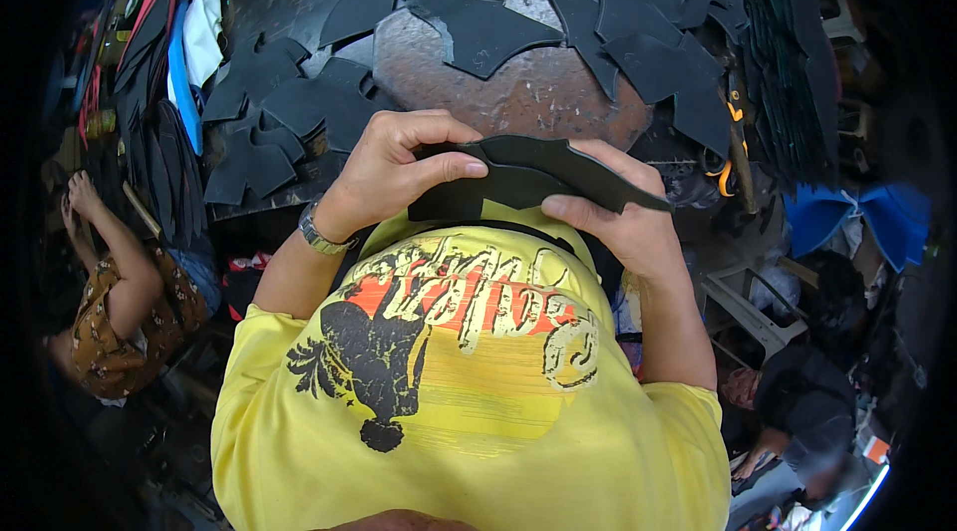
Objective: The person repeatedly picks up black rubber pieces from a pile on a workbench, aligns them, and uses a knife to trim or cut them. The person then places the trimmed pieces back onto the pile. This cycle continues throughout the clip.
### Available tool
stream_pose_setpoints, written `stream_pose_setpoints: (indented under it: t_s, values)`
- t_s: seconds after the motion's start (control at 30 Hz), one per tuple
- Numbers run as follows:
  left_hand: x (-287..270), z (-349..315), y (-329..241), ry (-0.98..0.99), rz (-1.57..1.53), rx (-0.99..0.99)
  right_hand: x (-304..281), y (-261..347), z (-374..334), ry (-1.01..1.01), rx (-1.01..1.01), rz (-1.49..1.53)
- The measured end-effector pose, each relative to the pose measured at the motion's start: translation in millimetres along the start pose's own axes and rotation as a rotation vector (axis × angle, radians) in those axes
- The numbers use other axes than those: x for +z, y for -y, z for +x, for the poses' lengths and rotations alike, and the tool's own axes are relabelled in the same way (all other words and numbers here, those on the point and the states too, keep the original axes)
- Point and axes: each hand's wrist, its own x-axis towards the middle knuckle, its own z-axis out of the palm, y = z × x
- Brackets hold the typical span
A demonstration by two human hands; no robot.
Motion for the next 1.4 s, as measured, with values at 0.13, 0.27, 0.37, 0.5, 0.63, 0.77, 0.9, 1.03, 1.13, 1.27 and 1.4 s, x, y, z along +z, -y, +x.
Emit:
stream_pose_setpoints:
  t_s: [0.13,0.27,0.37,0.5,0.63,0.77,0.9,1.03,1.13,1.27,1.4]
  values:
    - [9.4,8.7,-1.5,0.006,0.105,0.141,4.8,-4.8,-7.3,-0.181,0.232,0.183]
    - [7.3,19.2,-7.2,0.093,0.228,0.122,1.6,-15.4,-13.6,-0.234,0.189,0.206]
    - [1.6,47.9,-6.1,-0.016,0.367,0.285,-15.0,-19.2,-16.0,-0.365,0.109,0.175]
    - [-15.8,99.4,-1.7,-0.393,0.912,0.382,-48.0,-20.5,-19.4,-0.406,0.007,0.214]
    - [-12.9,132.4,9.4,-0.437,1.197,0.274,-64.7,-31.7,-24.3,-0.401,0.068,0.145]
    - [-6.1,141.5,20.1,-0.451,1.123,0.278,-68.7,-49.1,-20.9,-0.421,-0.001,0.195]
    - [-7.1,152.9,23.1,-0.451,0.940,0.233,-72.5,-57.3,-16.4,-0.412,0.029,0.237]
    - [-8.5,162.8,22.2,-0.417,0.808,0.190,-75.0,-60.5,-12.9,-0.372,0.072,0.303]
    - [-12.8,167.3,14.6,-0.369,0.449,0.159,-74.7,-63.4,-12.3,-0.377,0.036,0.275]
    - [-25.7,162.7,-9.4,-0.374,-0.189,0.367,-74.2,-62.5,-14.5,-0.431,-0.015,0.434]
    - [-48.5,108.3,-28.7,-0.290,0.166,0.588,-76.3,-55.6,-12.5,-0.507,-0.028,0.501]
